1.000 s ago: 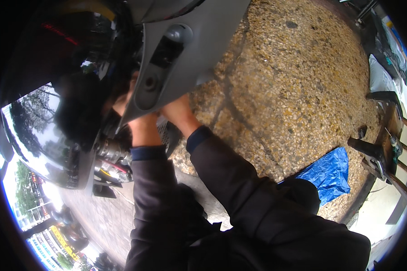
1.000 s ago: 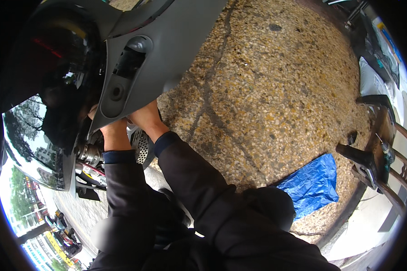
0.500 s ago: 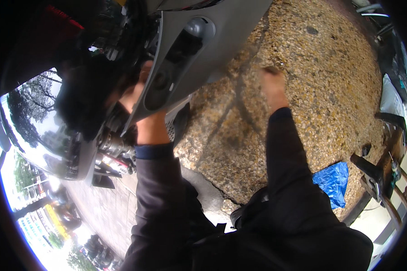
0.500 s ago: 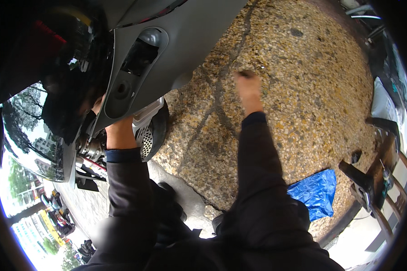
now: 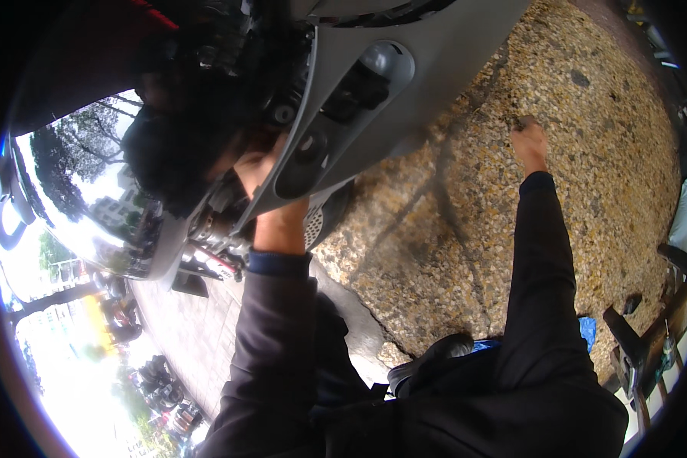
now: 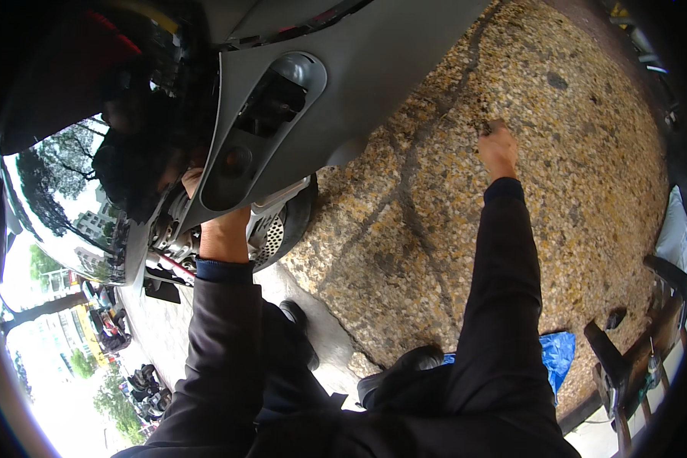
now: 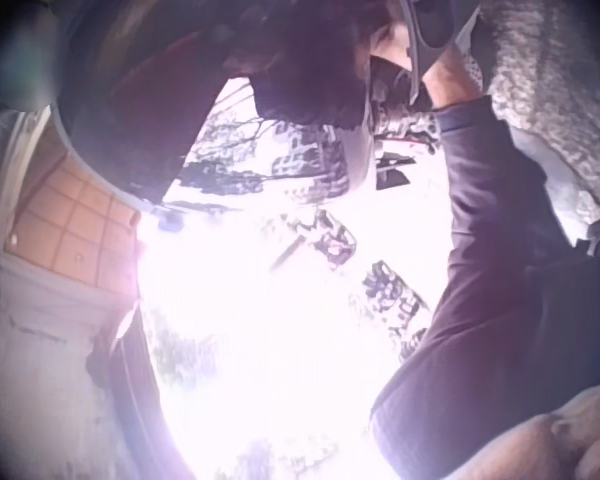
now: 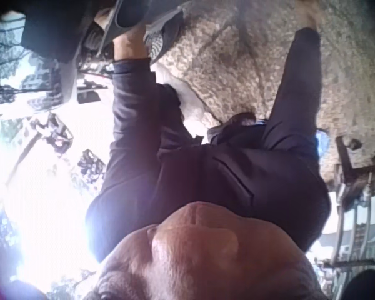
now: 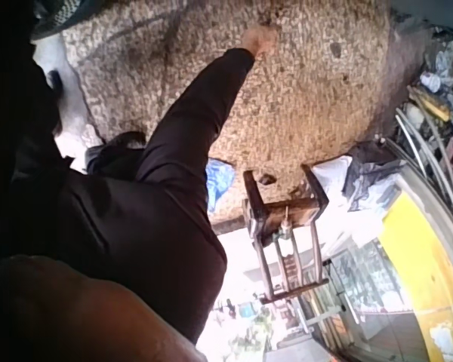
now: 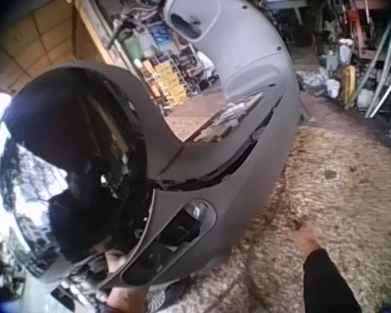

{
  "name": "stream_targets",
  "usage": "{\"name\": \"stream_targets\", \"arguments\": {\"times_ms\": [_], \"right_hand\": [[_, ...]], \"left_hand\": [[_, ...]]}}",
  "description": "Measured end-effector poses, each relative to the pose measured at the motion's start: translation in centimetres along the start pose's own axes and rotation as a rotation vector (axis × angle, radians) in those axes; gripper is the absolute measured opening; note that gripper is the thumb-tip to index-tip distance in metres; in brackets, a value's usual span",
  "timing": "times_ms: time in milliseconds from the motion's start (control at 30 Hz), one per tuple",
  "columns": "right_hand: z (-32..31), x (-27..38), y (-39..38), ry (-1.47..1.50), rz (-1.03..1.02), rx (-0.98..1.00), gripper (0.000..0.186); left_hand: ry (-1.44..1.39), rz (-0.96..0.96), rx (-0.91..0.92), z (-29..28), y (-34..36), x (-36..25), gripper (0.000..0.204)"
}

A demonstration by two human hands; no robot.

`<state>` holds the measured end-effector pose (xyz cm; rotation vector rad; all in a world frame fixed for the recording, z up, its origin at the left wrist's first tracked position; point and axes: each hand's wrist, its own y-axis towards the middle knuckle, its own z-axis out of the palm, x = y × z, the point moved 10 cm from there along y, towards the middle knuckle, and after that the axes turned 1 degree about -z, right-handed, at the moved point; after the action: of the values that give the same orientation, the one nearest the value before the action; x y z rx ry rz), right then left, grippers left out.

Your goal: The person removes a plastic cover from the front of a motorcycle, then uses a cordless drill to remove screws and detach the front fairing. The person handles the fairing and places it aside.

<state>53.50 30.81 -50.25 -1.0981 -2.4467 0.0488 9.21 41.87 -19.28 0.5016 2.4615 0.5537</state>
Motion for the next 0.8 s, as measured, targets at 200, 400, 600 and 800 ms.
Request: {"name": "stream_targets", "arguments": {"times_ms": [200,400,600,800], "right_hand": [[0.8,-1.0,0.6,0.018,0.001,0.045,0.037],[0.6,-0.3,0.2,0.436,-0.007,-0.053,0.030],[-2.6,9.8,-6.6,1.822,0.120,0.131,0.015],[-11.6,21.4,-16.0,1.986,-0.306,0.177,0.008]], "left_hand": [[-0.090,-0.086,0.127,0.4,-0.3,1.3,0.017],[0.362,0.434,0.012,-1.2,-1.2,-3.2,0.024],[-0.627,-0.250,0.202,0.5,0.3,1.8,0.024],[-1.694,-0.635,-0.153,-1.3,-4.5,2.3,0.030]]}}
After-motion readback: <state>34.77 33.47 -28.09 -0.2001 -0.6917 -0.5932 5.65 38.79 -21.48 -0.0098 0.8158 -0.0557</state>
